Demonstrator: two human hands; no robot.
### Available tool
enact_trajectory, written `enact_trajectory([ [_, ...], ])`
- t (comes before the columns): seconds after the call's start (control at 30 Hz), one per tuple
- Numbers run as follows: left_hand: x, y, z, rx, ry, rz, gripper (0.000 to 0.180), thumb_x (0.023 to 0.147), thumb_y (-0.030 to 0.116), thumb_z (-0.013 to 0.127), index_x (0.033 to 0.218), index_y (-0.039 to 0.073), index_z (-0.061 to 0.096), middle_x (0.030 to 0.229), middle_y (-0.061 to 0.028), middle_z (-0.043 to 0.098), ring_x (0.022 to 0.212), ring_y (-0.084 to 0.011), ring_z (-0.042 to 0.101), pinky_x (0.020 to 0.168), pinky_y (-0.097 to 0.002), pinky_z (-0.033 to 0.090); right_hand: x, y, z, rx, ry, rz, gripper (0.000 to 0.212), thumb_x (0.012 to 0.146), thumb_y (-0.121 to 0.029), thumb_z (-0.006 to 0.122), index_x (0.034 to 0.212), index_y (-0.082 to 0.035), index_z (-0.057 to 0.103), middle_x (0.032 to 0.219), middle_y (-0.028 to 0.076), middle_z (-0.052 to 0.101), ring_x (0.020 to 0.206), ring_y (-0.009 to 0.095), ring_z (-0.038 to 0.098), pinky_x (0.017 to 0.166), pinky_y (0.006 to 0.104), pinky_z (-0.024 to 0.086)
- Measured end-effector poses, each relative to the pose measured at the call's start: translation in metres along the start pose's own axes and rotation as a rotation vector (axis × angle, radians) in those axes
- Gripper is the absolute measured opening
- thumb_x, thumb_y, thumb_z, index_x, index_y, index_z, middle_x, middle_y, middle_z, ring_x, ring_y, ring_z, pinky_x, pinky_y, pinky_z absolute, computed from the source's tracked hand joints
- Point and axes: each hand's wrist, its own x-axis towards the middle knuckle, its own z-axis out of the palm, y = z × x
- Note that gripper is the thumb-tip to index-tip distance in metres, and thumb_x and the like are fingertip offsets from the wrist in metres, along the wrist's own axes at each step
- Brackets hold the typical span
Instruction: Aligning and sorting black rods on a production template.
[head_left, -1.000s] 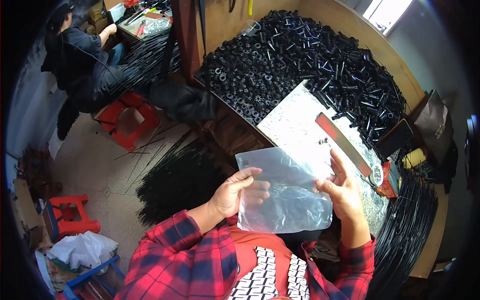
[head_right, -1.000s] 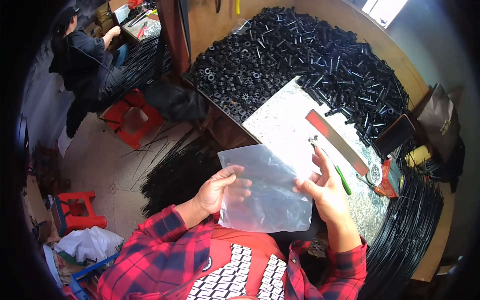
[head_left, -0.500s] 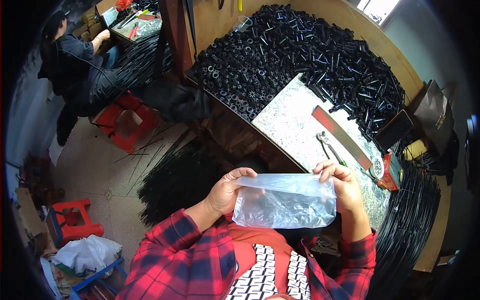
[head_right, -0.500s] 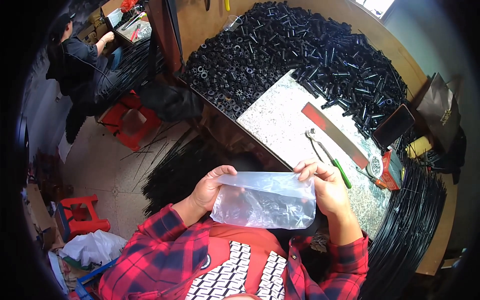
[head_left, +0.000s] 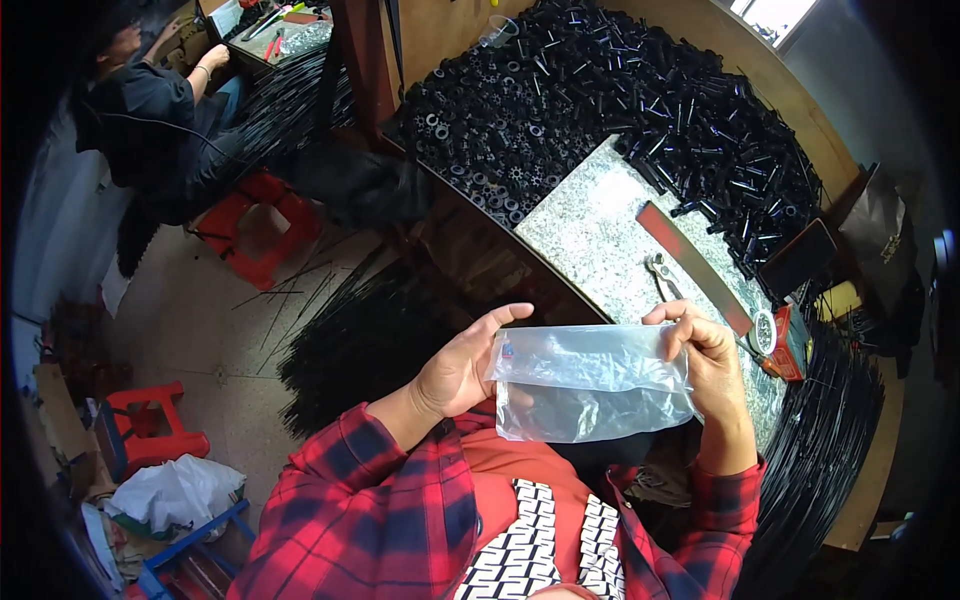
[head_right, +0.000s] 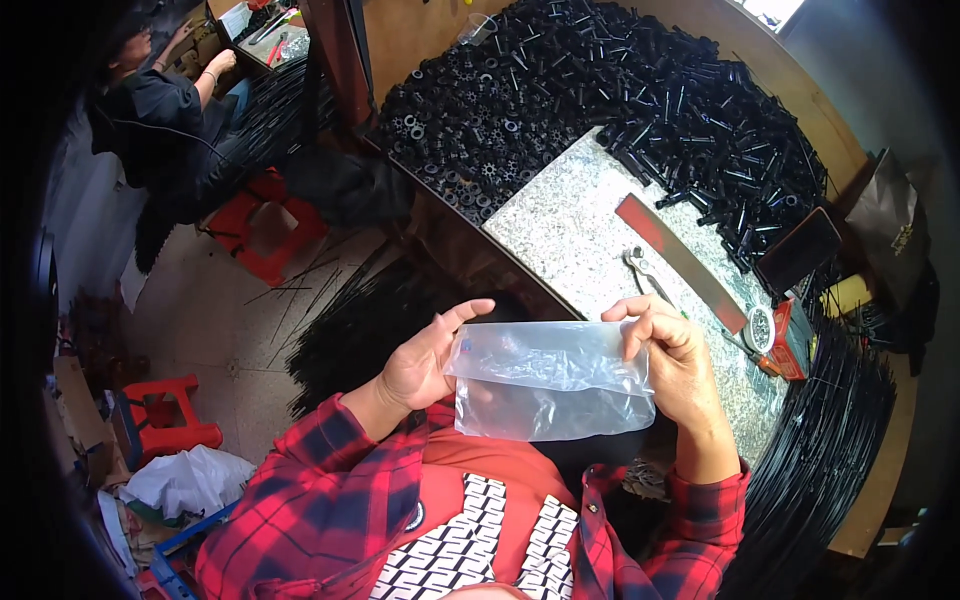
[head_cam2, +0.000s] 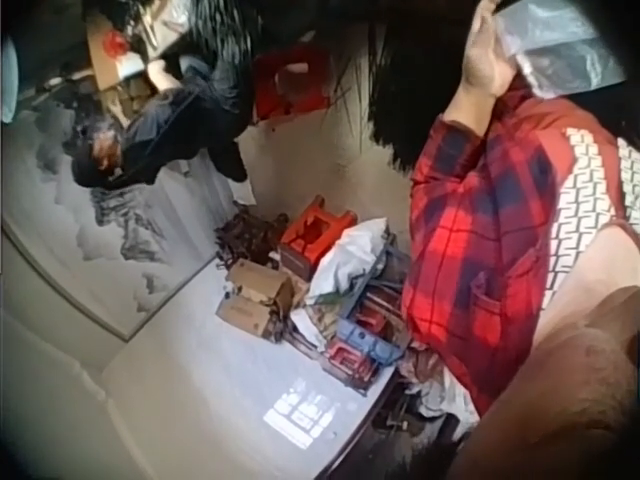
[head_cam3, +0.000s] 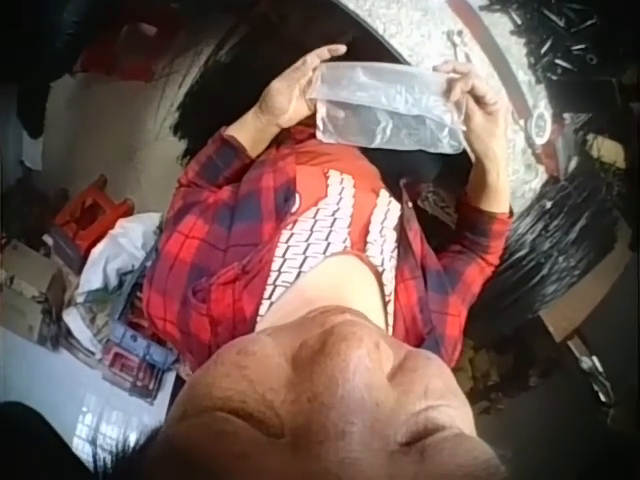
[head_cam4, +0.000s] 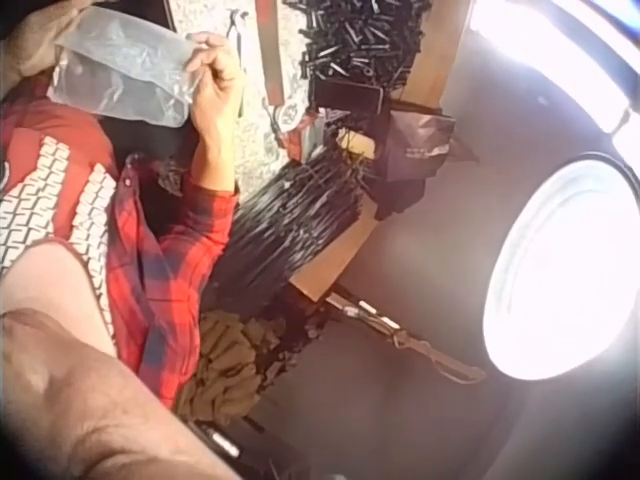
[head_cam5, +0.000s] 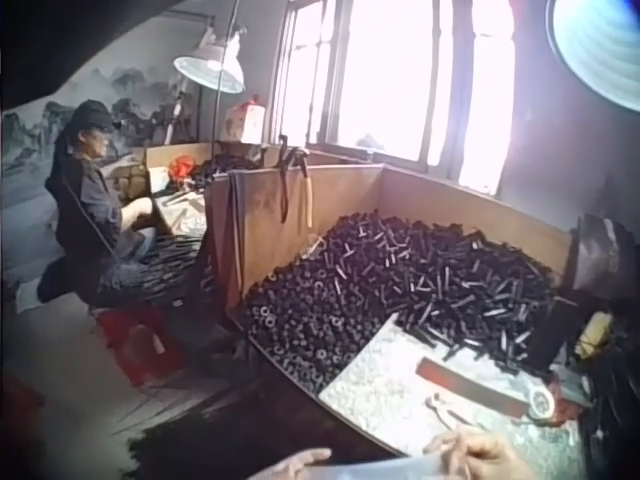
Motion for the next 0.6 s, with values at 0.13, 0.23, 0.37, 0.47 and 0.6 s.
enact_trajectory([
  [0.13,0.000,-0.001,0.006,0.070,0.040,-0.069,0.055,0.093,0.022,0.056,0.139,0.010,0.029,0.128,-0.0140,0.050,0.106,-0.0311,0.060,0.078,-0.0444,0.056,0.001,0.002,-0.003,0.035,0.010,0.000,0.022,0.079,0.013,0.051,0.063,-0.003,0.054,0.097,0.011,0.062,0.079,0.012,0.056,0.071,0.0225,0.044],
  [0.23,-0.003,-0.005,0.006,0.049,0.089,-0.114,0.044,0.091,0.014,0.059,0.131,0.006,0.042,0.119,-0.0114,0.057,0.103,-0.0280,0.062,0.079,-0.0392,0.055,0.003,0.004,-0.004,0.089,0.004,0.011,0.022,0.080,0.012,0.051,0.064,-0.003,0.054,0.098,0.011,0.061,0.078,0.012,0.056,0.068,0.0220,0.045],
  [0.37,-0.003,-0.007,0.003,0.161,0.109,-0.119,0.034,0.090,0.012,0.061,0.122,0.004,0.051,0.111,-0.0085,0.062,0.098,-0.0222,0.064,0.080,-0.0350,0.055,0.006,0.004,-0.004,0.207,0.008,0.045,0.019,0.082,0.009,0.052,0.067,-0.003,0.056,0.099,0.012,0.061,0.080,0.013,0.058,0.070,0.0236,0.048],
  [0.47,-0.001,-0.012,-0.003,0.188,0.084,-0.074,0.034,0.089,0.010,0.062,0.121,0.004,0.052,0.111,-0.0091,0.062,0.095,-0.0202,0.064,0.079,-0.0343,0.055,0.008,0.004,-0.004,0.332,0.022,0.119,0.017,0.084,0.006,0.053,0.070,-0.003,0.057,0.100,0.012,0.061,0.081,0.014,0.059,0.071,0.0248,0.049],
  [0.6,0.001,-0.013,0.007,0.156,0.140,-0.033,0.033,0.089,0.008,0.061,0.121,0.003,0.052,0.109,-0.0100,0.063,0.092,-0.0209,0.065,0.078,-0.0342,0.055,0.009,0.009,-0.002,0.399,0.019,0.094,0.015,0.086,0.003,0.054,0.072,-0.003,0.057,0.101,0.011,0.061,0.081,0.014,0.059,0.071,0.0247,0.049],
])
